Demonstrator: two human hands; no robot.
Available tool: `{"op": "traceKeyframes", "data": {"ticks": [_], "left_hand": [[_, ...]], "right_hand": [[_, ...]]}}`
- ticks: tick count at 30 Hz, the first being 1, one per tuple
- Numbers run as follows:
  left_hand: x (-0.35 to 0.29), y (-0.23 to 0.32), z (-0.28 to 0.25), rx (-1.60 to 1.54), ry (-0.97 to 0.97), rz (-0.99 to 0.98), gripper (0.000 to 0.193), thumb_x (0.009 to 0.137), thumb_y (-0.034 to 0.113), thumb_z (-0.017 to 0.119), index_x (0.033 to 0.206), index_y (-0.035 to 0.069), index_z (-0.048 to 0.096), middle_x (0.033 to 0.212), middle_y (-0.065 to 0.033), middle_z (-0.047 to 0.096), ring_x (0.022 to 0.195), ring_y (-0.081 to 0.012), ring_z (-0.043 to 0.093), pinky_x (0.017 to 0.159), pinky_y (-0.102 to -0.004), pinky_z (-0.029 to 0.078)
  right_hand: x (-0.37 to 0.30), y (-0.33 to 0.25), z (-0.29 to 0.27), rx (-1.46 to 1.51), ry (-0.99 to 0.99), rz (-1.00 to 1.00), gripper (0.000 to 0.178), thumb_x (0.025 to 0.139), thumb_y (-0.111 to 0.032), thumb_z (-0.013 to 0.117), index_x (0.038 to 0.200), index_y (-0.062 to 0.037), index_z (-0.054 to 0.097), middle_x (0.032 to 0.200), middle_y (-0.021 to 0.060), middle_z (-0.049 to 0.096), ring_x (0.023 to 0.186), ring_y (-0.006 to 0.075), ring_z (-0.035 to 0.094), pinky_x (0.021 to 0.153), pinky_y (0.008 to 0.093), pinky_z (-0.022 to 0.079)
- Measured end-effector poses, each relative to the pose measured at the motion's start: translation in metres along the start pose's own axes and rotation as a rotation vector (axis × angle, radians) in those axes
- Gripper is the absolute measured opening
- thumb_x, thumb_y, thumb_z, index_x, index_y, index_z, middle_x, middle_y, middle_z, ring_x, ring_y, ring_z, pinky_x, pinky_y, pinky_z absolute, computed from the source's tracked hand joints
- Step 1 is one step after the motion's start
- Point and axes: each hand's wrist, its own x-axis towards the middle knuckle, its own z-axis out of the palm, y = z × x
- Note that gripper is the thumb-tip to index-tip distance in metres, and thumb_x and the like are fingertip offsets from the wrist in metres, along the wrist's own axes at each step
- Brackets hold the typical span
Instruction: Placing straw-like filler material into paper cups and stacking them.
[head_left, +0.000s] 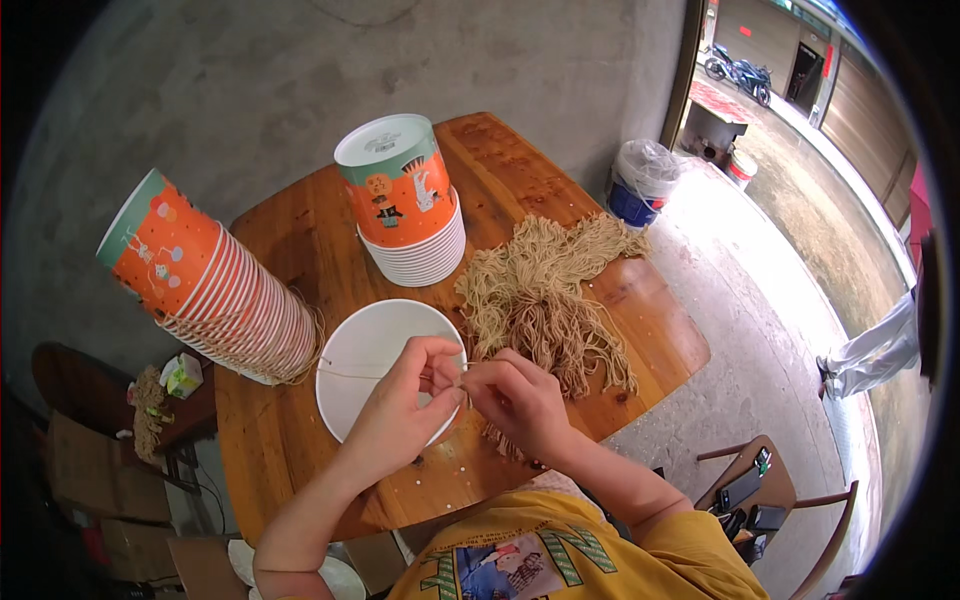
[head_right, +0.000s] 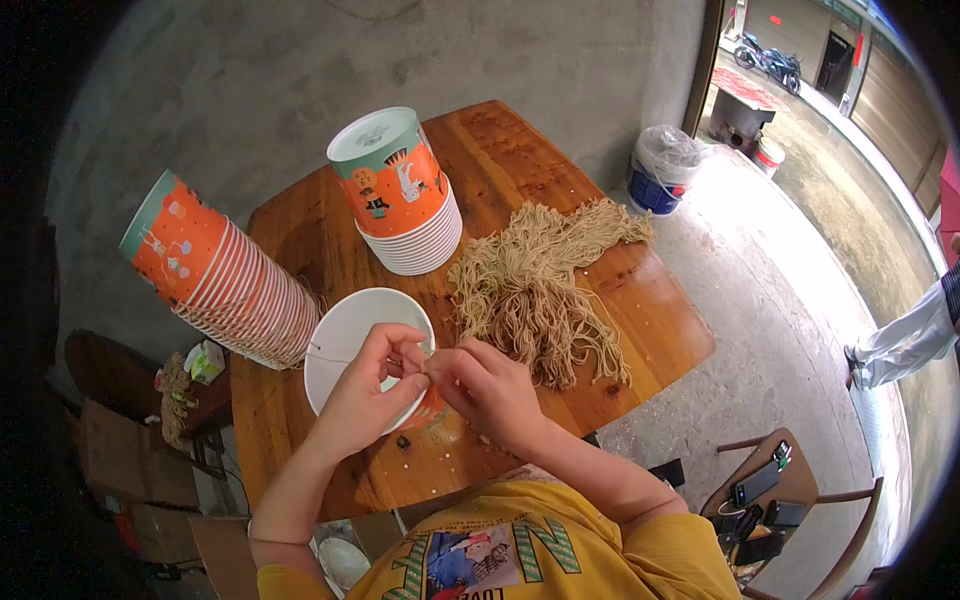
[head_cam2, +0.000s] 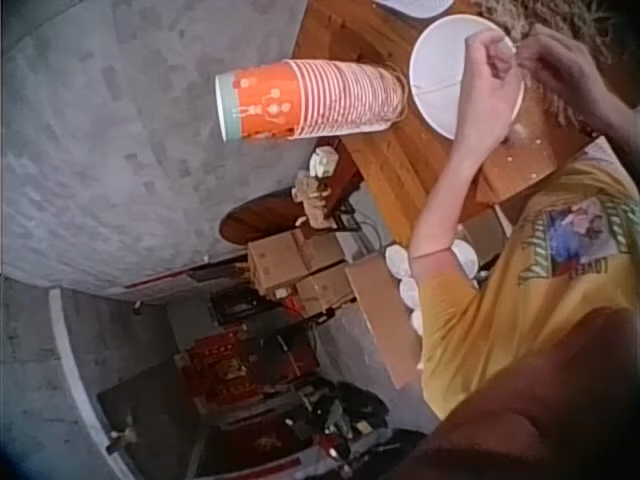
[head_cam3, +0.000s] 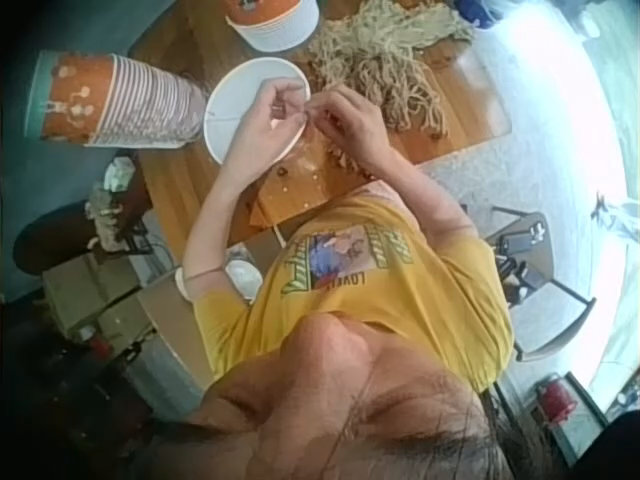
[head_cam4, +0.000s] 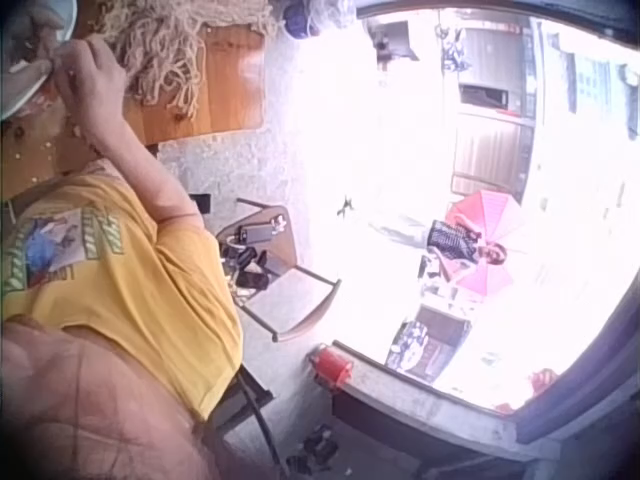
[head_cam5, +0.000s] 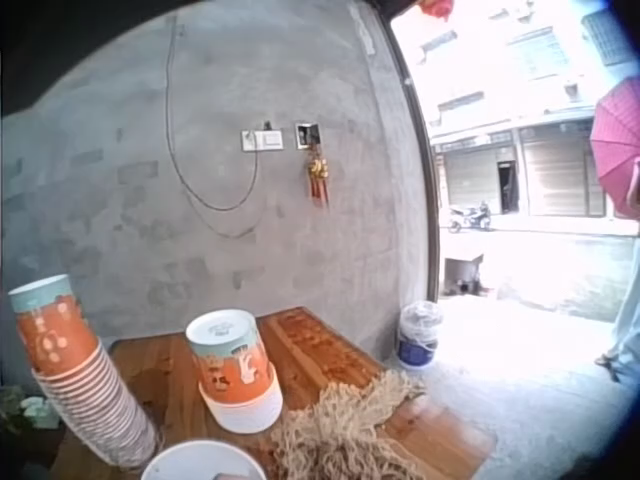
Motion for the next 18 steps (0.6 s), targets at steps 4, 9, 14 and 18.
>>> {"op": "traceKeyframes", "data": {"ticks": [4, 9, 14, 18], "left_hand": [[0.001, -0.006, -0.001, -0.084, -0.041, -0.107, 0.030, 0.092, 0.003, 0.058, 0.120, 0.003, 0.046, 0.094, -0.0030, 0.056, 0.086, -0.0125, 0.055, 0.081, -0.0293, 0.048], [-0.003, -0.002, -0.001, 0.078, 0.010, -0.029, 0.020, 0.094, 0.004, 0.054, 0.113, 0.002, 0.048, 0.094, -0.0090, 0.057, 0.086, -0.0214, 0.058, 0.081, -0.0333, 0.048], [-0.004, 0.010, 0.003, 0.429, 0.109, 0.178, 0.007, 0.092, 0.002, 0.051, 0.098, 0.002, 0.054, 0.095, -0.0162, 0.051, 0.090, -0.0375, 0.055, 0.079, -0.0424, 0.046], [-0.005, 0.011, 0.002, 0.413, 0.111, 0.171, 0.005, 0.091, 0.002, 0.051, 0.096, 0.002, 0.054, 0.094, -0.0151, 0.051, 0.090, -0.0351, 0.055, 0.079, -0.0405, 0.046]], "right_hand": [[-0.003, -0.005, 0.003, 0.134, -0.005, 0.172, 0.016, 0.083, 0.003, 0.067, 0.094, -0.0058, 0.061, 0.078, 0.0063, 0.058, 0.063, 0.0163, 0.057, 0.053, 0.0264, 0.045], [-0.006, -0.005, 0.007, 0.219, -0.009, 0.252, 0.014, 0.085, 0.005, 0.065, 0.094, -0.0049, 0.060, 0.078, 0.0055, 0.057, 0.063, 0.0131, 0.055, 0.056, 0.0249, 0.044], [-0.015, -0.007, 0.002, 0.266, -0.020, 0.385, 0.009, 0.088, 0.000, 0.064, 0.096, -0.0035, 0.060, 0.083, 0.0085, 0.061, 0.066, 0.0160, 0.059, 0.059, 0.0274, 0.048], [-0.023, -0.007, 0.005, 0.339, -0.017, 0.418, 0.007, 0.089, -0.001, 0.064, 0.094, -0.0033, 0.059, 0.082, 0.0075, 0.062, 0.066, 0.0139, 0.059, 0.059, 0.0259, 0.048]]}}
